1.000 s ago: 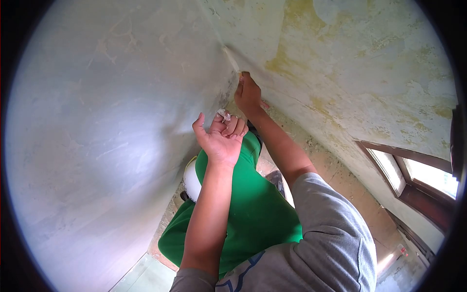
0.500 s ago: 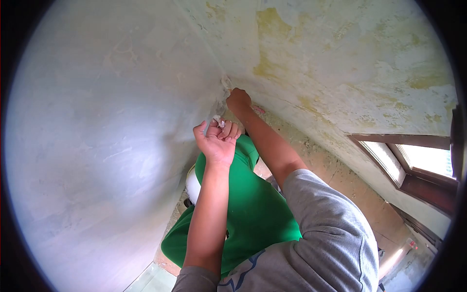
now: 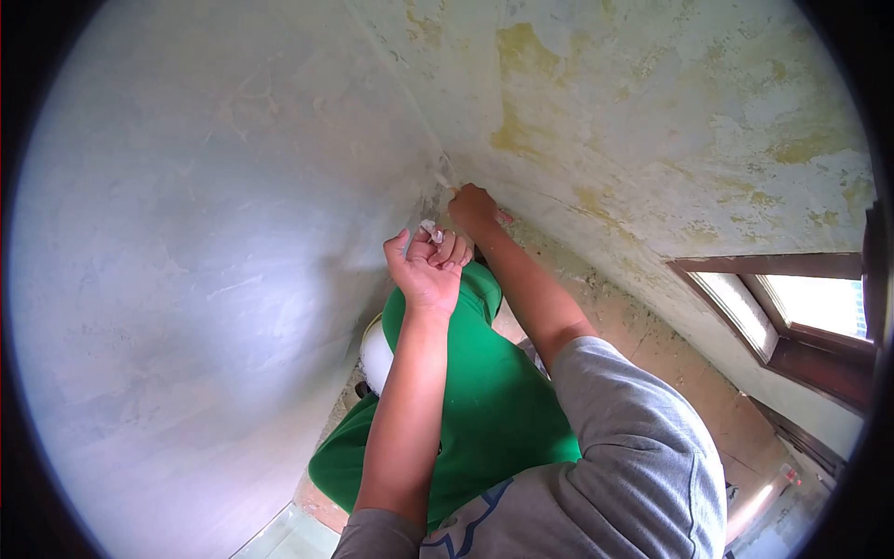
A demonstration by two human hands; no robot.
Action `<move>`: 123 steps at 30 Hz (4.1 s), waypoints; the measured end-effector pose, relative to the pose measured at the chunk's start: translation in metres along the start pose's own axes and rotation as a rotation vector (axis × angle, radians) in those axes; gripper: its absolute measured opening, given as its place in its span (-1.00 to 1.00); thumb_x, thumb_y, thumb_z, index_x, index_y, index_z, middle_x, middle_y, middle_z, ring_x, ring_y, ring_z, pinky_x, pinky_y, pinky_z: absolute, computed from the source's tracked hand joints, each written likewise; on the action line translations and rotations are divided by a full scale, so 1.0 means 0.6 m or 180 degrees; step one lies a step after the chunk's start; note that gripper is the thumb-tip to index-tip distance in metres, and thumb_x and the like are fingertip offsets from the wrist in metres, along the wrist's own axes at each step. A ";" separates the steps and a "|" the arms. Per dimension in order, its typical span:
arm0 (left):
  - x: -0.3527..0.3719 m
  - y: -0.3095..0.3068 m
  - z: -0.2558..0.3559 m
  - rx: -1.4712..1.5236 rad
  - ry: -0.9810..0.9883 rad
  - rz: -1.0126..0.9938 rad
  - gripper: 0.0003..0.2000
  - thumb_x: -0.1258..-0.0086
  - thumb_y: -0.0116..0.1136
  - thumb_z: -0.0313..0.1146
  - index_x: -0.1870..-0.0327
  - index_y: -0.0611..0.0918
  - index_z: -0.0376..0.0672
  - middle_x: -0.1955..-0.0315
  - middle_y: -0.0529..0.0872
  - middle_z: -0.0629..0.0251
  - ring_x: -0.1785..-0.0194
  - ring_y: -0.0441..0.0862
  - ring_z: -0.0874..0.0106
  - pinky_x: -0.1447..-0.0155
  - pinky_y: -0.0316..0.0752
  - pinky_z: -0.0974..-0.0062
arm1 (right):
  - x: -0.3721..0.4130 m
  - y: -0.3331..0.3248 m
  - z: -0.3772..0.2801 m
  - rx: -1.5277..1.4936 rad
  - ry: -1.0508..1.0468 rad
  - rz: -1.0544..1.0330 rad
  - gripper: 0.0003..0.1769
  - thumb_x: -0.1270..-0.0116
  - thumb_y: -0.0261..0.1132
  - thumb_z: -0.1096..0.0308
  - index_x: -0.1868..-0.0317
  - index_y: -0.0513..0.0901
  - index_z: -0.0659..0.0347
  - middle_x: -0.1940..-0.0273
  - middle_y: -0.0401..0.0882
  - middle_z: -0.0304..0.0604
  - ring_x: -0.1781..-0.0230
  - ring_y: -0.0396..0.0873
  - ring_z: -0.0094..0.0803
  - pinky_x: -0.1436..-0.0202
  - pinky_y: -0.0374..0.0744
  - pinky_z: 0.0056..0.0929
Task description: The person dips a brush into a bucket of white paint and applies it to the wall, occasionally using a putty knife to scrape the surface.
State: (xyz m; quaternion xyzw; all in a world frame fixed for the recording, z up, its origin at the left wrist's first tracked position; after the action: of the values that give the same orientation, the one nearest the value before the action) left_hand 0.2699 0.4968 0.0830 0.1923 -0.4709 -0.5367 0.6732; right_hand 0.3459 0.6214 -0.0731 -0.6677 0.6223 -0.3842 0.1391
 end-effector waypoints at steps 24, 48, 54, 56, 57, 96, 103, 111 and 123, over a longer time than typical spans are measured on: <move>-0.007 -0.016 0.009 0.0064 -0.0002 -0.0053 -0.54 -0.23 0.04 0.15 0.46 0.46 -0.15 0.69 0.09 0.46 0.52 0.06 0.45 0.24 0.06 0.41 | -0.007 -0.100 -0.040 0.0715 -0.0307 0.0056 -0.62 -0.36 0.24 0.18 -0.02 0.65 0.31 0.15 0.74 0.13 0.10 0.73 0.03 0.02 0.65 -0.02; -0.016 -0.030 0.018 -0.0037 -0.0017 0.0175 -0.51 -0.26 0.01 0.18 0.55 0.41 -0.12 0.74 0.04 0.42 0.53 0.03 0.42 0.24 0.06 0.39 | -0.064 0.026 0.001 0.0485 -0.1738 0.0786 -0.31 -0.13 0.27 0.62 -0.34 0.48 0.11 0.12 0.56 0.10 0.08 0.59 0.05 0.00 0.58 -0.05; -0.015 -0.020 0.015 -0.0049 -0.0024 0.0028 -0.52 -0.27 0.01 0.17 0.55 0.41 -0.11 0.75 0.04 0.43 0.55 0.03 0.42 0.25 0.07 0.38 | -0.047 0.036 0.054 0.1047 -0.0734 0.0450 -0.47 -0.19 0.26 0.55 -0.22 0.47 0.12 0.14 0.58 0.18 0.12 0.62 0.15 0.02 0.61 -0.02; -0.016 -0.015 0.016 -0.0076 -0.0030 -0.0024 -0.53 -0.27 0.01 0.17 0.56 0.41 -0.11 0.75 0.05 0.43 0.55 0.03 0.42 0.25 0.07 0.38 | -0.021 0.020 0.056 0.0893 -0.0629 0.0464 -0.52 -0.21 0.25 0.52 -0.18 0.46 0.16 0.15 0.59 0.20 0.15 0.63 0.19 0.04 0.62 0.00; -0.016 -0.012 0.018 -0.0096 -0.0046 -0.0043 -0.53 -0.27 0.01 0.16 0.56 0.40 -0.11 0.75 0.05 0.43 0.55 0.04 0.42 0.25 0.07 0.38 | -0.011 0.014 0.062 0.0601 -0.0565 0.0476 -0.50 -0.24 0.27 0.49 -0.21 0.42 0.20 0.15 0.58 0.21 0.11 0.62 0.21 0.02 0.59 0.05; -0.015 -0.041 0.035 0.0075 0.0122 0.0066 -0.51 -0.35 -0.09 0.19 0.48 0.43 -0.12 0.75 0.01 0.43 0.56 0.00 0.43 0.26 0.07 0.39 | -0.010 0.014 0.015 -0.2227 -0.1505 0.0889 -0.79 -0.42 0.09 0.39 0.34 0.49 0.37 0.54 0.43 0.15 0.55 0.46 -0.03 0.43 0.35 -0.19; -0.016 -0.026 0.030 -0.0503 0.0141 -0.0602 -0.50 -0.43 -0.27 0.18 0.43 0.43 -0.11 0.74 0.09 0.44 0.56 0.04 0.46 0.28 0.09 0.39 | -0.077 0.103 -0.039 -0.1657 -0.2058 0.1112 -0.81 -0.44 0.03 0.38 0.14 0.47 0.36 0.35 0.55 0.24 0.29 0.60 0.16 0.19 0.50 0.04; -0.020 -0.029 0.040 -0.0298 0.0136 -0.0504 -0.51 -0.41 -0.22 0.19 0.42 0.43 -0.10 0.74 0.09 0.44 0.56 0.04 0.46 0.28 0.10 0.39 | -0.107 0.175 0.152 -0.0551 -0.1140 0.0459 -0.81 -0.40 0.04 0.38 0.15 0.52 0.32 0.26 0.61 0.25 0.14 0.60 0.24 0.03 0.51 0.09; -0.020 -0.039 0.042 -0.0130 0.0119 -0.0453 -0.53 -0.41 -0.20 0.16 0.44 0.43 -0.10 0.75 0.08 0.45 0.56 0.03 0.46 0.28 0.09 0.40 | -0.064 0.050 -0.047 -0.2442 -0.1490 0.0924 -0.76 -0.50 -0.05 0.35 0.25 0.46 0.35 0.40 0.50 0.18 0.35 0.48 0.21 0.21 0.42 0.05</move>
State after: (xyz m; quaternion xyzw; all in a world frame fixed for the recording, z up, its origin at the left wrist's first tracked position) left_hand 0.2363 0.5059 0.0722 0.2215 -0.4324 -0.5891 0.6457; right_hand 0.3076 0.6602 -0.0873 -0.6456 0.7581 0.0577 0.0713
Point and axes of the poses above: each hand's wrist, its own x-axis away from the middle knuckle, its own y-axis out of the palm, z = x × y, the point moved 10 cm from there along -x, towards the middle knuckle
